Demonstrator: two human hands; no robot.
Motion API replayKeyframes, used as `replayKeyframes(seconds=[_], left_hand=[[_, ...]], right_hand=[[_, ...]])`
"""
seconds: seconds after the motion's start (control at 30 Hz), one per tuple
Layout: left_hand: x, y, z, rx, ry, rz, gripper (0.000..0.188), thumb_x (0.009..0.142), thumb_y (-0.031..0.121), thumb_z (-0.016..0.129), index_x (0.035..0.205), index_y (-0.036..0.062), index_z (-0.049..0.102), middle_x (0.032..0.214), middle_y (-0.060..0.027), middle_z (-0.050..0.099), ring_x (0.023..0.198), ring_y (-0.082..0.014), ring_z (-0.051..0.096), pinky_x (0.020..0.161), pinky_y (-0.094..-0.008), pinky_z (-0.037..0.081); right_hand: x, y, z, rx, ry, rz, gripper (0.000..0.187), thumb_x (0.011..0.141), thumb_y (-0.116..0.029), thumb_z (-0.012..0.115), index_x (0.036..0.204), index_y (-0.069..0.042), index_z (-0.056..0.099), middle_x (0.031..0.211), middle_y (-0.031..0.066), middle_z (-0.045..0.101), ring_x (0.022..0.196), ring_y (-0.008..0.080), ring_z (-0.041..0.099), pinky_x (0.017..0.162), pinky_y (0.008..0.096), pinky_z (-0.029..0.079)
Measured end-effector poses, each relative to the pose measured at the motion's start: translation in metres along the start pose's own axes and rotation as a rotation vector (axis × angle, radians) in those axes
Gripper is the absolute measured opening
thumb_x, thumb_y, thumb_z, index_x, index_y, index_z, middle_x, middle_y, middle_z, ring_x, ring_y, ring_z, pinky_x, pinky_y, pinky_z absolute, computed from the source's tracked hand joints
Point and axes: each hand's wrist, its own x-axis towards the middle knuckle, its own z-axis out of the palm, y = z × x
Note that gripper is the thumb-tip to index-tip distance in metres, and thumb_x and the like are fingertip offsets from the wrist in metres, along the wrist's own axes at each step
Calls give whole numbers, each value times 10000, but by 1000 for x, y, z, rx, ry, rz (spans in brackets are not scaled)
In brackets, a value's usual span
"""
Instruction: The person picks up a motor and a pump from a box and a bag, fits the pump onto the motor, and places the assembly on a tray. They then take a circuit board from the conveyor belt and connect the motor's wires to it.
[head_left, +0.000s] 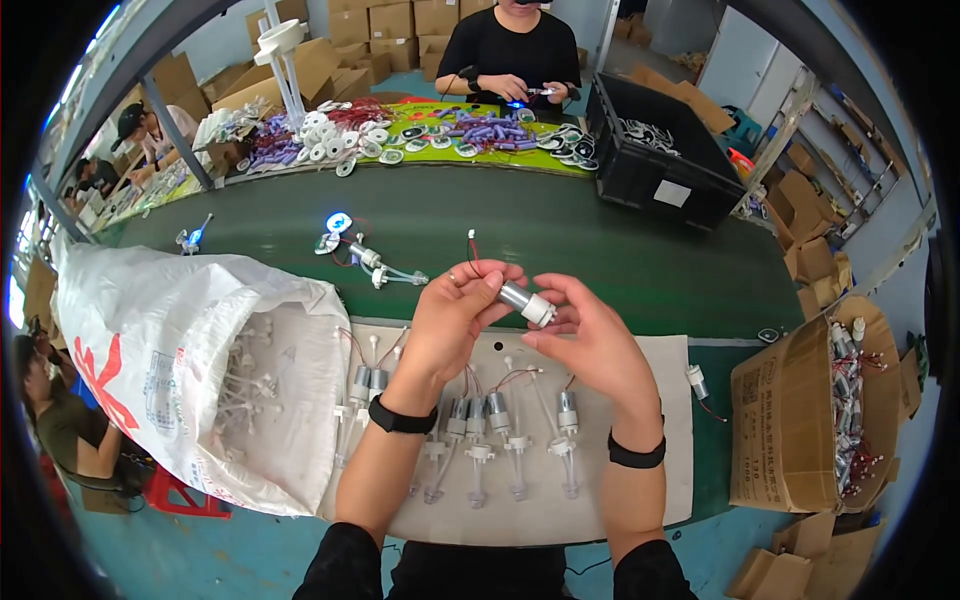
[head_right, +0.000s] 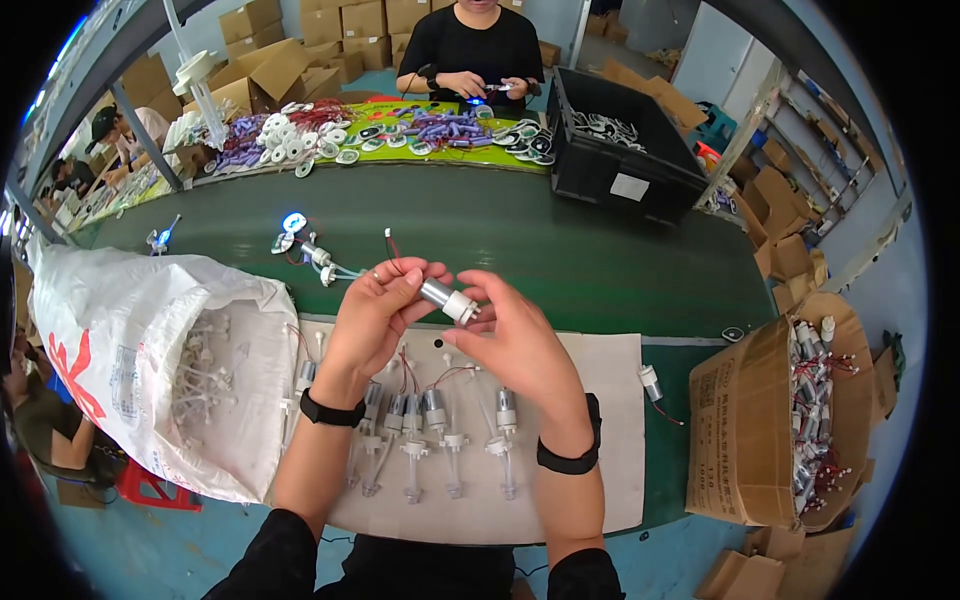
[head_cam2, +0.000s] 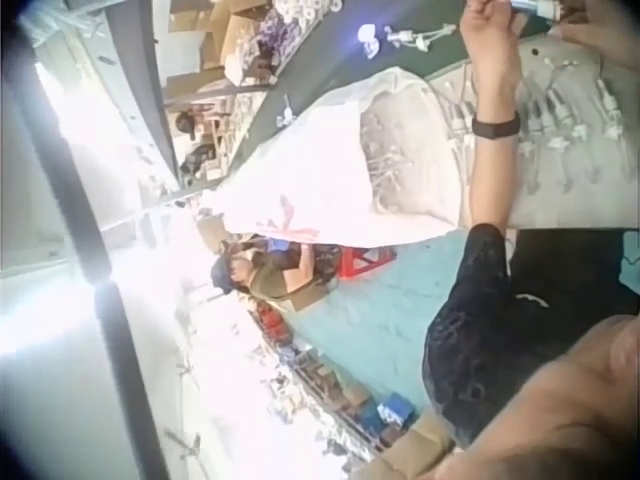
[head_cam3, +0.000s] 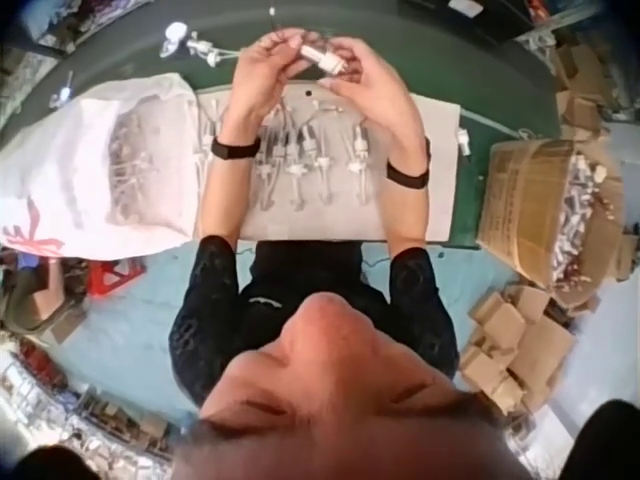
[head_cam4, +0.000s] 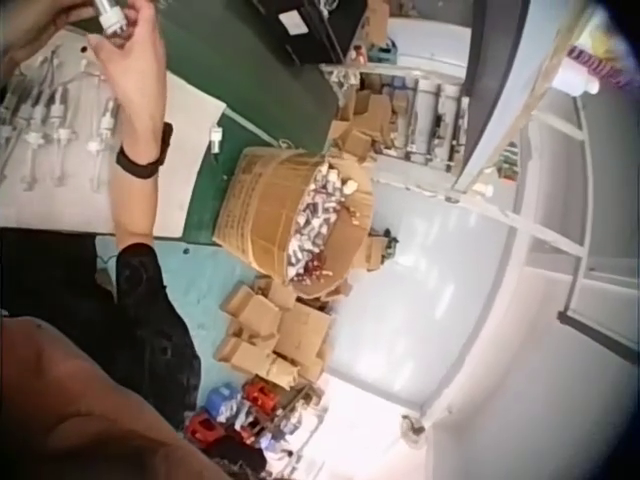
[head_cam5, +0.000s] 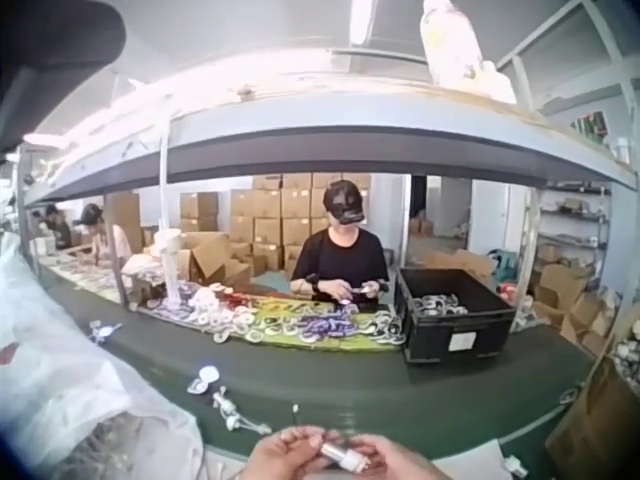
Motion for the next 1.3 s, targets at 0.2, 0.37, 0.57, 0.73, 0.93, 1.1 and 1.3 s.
replayKeyframes(seconds=[0.2,0.37,0.57,0.73,0.93,1.1,1.3], left_hand=[[5,-10,-5,-157,4,20,183,998,54,549,1163,-23,566,1205,-177,636,1150,-286,631,980,-365,553],[1,-17,-10,-266,27,-44,257,1000,59,531,1246,-16,513,1265,-160,604,1166,-266,612,992,-364,534],[-20,-27,6,-207,-94,-151,416,992,182,607,1331,-18,475,1310,-128,552,1117,-214,618,985,-337,531],[-89,24,-46,938,-6,17,309,968,214,647,1206,17,652,1023,-57,699,956,-106,638,835,-273,521],[-166,95,-218,1772,727,272,277,896,194,673,1094,0,690,1006,-147,720,950,-249,688,843,-340,533],[-177,107,-237,1867,663,43,250,834,213,710,1003,29,715,913,-156,701,896,-277,680,822,-380,521],[-187,100,-218,2240,703,155,259,673,202,800,886,69,736,1071,-129,632,971,-313,633,833,-411,521]], right_hand=[[-6,1,-8,-207,78,-181,579,800,-20,773,1313,-21,505,1262,112,557,985,164,633,877,308,547],[7,13,14,90,142,-207,448,809,2,754,1212,-28,561,1144,58,621,941,119,621,807,262,537],[-3,7,-3,355,312,-317,322,917,-32,667,1231,-18,597,1251,108,623,1114,156,582,983,290,451],[-18,-4,-45,538,316,-472,332,1023,-149,542,1300,22,480,1293,197,583,1229,310,563,1091,424,418],[-38,-15,-75,371,602,-415,361,1009,-191,591,1302,15,550,1184,121,620,1060,205,621,998,332,464],[-41,-14,-83,301,654,-403,380,1006,-217,597,1315,1,563,1167,112,638,1028,166,622,947,298,463],[-44,-26,-62,178,563,-358,366,996,-194,603,1312,-13,571,1162,94,646,1020,150,611,902,259,453]])
